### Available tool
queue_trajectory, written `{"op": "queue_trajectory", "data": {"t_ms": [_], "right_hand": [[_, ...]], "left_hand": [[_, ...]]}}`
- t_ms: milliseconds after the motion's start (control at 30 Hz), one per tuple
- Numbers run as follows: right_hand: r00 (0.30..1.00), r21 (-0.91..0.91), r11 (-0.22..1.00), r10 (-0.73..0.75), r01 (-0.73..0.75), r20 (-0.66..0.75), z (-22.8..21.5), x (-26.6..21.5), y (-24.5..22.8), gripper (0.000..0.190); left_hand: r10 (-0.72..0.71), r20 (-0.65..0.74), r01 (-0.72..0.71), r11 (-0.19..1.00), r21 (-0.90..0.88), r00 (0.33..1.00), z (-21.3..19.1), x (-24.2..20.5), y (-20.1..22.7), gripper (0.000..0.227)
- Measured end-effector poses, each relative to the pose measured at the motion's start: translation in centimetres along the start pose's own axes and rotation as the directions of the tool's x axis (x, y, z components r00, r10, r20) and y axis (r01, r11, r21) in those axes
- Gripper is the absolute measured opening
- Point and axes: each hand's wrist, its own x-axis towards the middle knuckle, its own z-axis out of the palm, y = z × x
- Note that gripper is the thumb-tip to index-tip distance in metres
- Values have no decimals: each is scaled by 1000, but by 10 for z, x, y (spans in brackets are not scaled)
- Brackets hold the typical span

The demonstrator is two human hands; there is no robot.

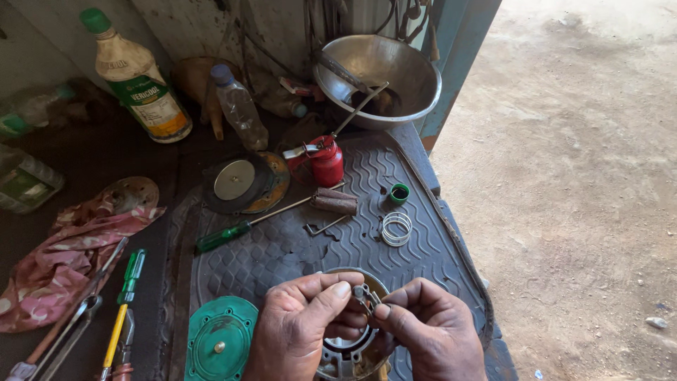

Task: The person assembles small mechanical components into a metal housing on a workbench. They insert a spring and a pin into the housing, then use a screwdriver to tighten a screw, securing the internal parts in place.

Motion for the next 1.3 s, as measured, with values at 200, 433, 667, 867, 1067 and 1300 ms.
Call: {"op": "queue_trajectory", "data": {"t_ms": [200,433,667,867,1067,1300], "right_hand": [[998,-14,1000,7,-6,64,-8,10,6,12],[946,-451,843,-324,294,11,-12,42,-47,14],[884,-888,331,-443,319,152,-12,127,-101,14],[696,-805,-161,-425,571,579,-7,159,-106,10],[761,-736,-414,-144,535,633,12,179,-118,16],[821,-630,-625,31,461,570,39,180,-119,12]], "left_hand": [[86,47,-91,987,136,995,-6,9,-24,37],[30,-139,-6,985,174,990,-15,30,-2,38],[154,-60,-116,903,414,986,-16,38,33,47],[-12,-174,94,879,468,985,-5,35,57,39],[10,-151,69,855,513,989,-4,41,59,35],[45,-128,32,840,541,991,-6,41,60,32]]}}
